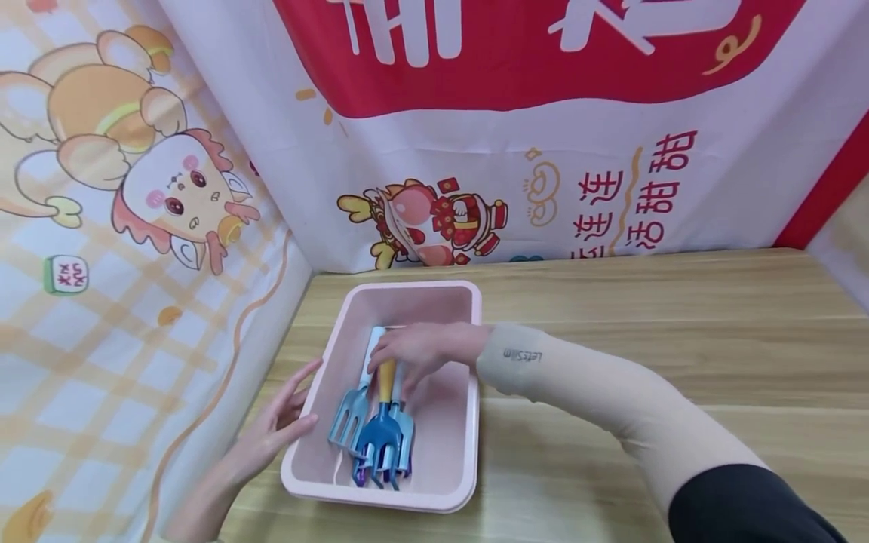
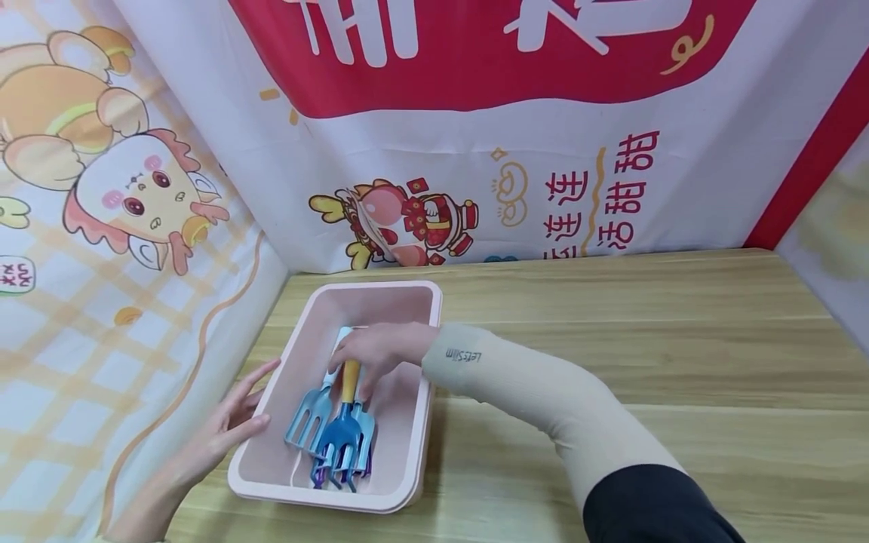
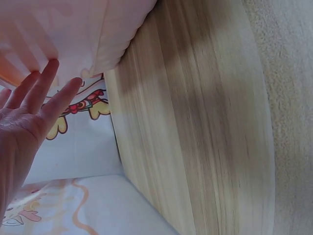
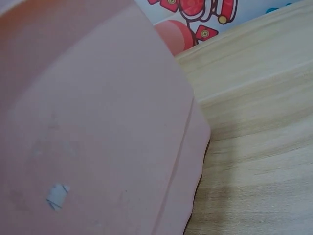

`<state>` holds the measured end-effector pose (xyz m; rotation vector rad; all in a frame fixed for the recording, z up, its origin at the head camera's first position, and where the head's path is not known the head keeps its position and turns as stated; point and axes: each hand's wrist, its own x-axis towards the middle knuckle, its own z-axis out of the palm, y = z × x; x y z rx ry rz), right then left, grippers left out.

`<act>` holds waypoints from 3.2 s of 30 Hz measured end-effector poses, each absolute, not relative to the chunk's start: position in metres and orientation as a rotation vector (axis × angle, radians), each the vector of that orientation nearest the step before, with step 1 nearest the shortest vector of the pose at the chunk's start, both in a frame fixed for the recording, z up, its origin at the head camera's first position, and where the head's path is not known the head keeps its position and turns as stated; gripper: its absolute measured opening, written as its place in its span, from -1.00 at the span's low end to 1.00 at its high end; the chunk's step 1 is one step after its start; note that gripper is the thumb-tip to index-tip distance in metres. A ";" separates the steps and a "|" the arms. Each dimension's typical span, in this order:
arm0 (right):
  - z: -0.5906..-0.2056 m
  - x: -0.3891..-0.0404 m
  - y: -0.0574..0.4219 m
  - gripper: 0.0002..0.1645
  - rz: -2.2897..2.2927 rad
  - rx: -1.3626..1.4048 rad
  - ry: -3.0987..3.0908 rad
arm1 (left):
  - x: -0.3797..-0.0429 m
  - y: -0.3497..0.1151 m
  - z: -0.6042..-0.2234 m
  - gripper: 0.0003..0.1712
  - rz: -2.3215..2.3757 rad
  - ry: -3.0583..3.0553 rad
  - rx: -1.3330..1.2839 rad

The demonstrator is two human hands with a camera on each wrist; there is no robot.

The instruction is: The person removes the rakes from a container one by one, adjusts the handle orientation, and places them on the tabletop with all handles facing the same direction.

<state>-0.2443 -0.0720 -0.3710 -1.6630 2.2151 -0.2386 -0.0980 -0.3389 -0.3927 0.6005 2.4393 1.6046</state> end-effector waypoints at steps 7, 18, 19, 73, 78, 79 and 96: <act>-0.382 -0.248 -0.078 -0.28 -0.213 -1.681 2.207 | -0.098 -0.337 -0.395 -0.19 1.636 2.395 0.588; -0.387 -0.249 -0.080 -0.53 -0.255 -1.609 2.202 | -0.098 -0.336 -0.395 -0.18 1.647 2.386 0.582; -0.387 -0.248 -0.081 -0.56 -0.262 -1.591 2.199 | -0.098 -0.337 -0.395 -0.18 1.652 2.379 0.583; -0.328 -0.255 -0.046 -0.80 -0.230 -1.291 2.202 | -0.096 -0.335 -0.395 -0.18 1.666 2.376 0.550; -0.313 -0.257 -0.037 -0.86 -0.254 -1.299 2.245 | -0.096 -0.334 -0.395 -0.18 1.672 2.366 0.549; -0.309 -0.257 -0.034 -0.86 -0.274 -1.291 2.244 | -0.096 -0.334 -0.395 -0.18 1.673 2.361 0.548; -0.250 -0.246 0.030 -0.89 -0.402 -1.328 2.394 | -0.094 -0.334 -0.399 -0.20 1.683 2.349 0.540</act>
